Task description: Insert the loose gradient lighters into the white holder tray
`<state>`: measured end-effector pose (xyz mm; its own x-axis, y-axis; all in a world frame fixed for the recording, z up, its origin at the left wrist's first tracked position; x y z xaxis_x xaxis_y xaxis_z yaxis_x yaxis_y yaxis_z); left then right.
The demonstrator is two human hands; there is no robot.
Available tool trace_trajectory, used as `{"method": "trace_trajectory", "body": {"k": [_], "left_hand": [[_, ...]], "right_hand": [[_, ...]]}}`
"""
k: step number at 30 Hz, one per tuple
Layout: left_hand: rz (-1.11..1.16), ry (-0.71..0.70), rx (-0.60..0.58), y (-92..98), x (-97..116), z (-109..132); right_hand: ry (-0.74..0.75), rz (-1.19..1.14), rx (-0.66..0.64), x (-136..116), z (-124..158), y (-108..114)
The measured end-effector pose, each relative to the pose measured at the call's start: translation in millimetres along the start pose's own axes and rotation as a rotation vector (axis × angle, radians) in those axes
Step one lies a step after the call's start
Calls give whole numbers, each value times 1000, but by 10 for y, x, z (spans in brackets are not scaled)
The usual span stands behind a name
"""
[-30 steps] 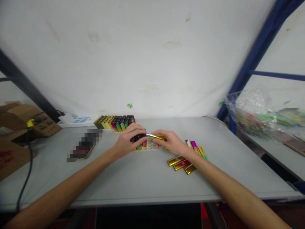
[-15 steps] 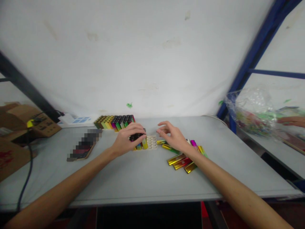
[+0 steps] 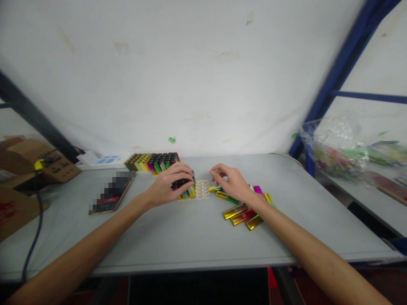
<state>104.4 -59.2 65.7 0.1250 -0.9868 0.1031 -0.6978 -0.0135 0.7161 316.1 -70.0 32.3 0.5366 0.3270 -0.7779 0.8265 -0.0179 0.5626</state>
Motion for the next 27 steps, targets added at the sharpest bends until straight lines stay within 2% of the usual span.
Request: {"method": "trace_trajectory", "body": {"k": [7,27], "left_hand": [[-1,-16,-25,19,27,-12],[9,-62,23,81,56,-22]], "right_hand": [[27,68,4,10,-21,37],[34,98,5,28,-37,88]]}}
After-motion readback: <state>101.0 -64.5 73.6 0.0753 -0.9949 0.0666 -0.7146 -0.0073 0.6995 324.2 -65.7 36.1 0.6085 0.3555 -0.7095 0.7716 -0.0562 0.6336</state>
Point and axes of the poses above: each hand's wrist, its own z-axis away from the middle knuckle, its own y-axis out of the back of the hand, x = y × z, the point moved 5 cm from there along -z, towards the middle knuckle, and after that the axes turned 8 degrees about -y, right-handed, at the moved point
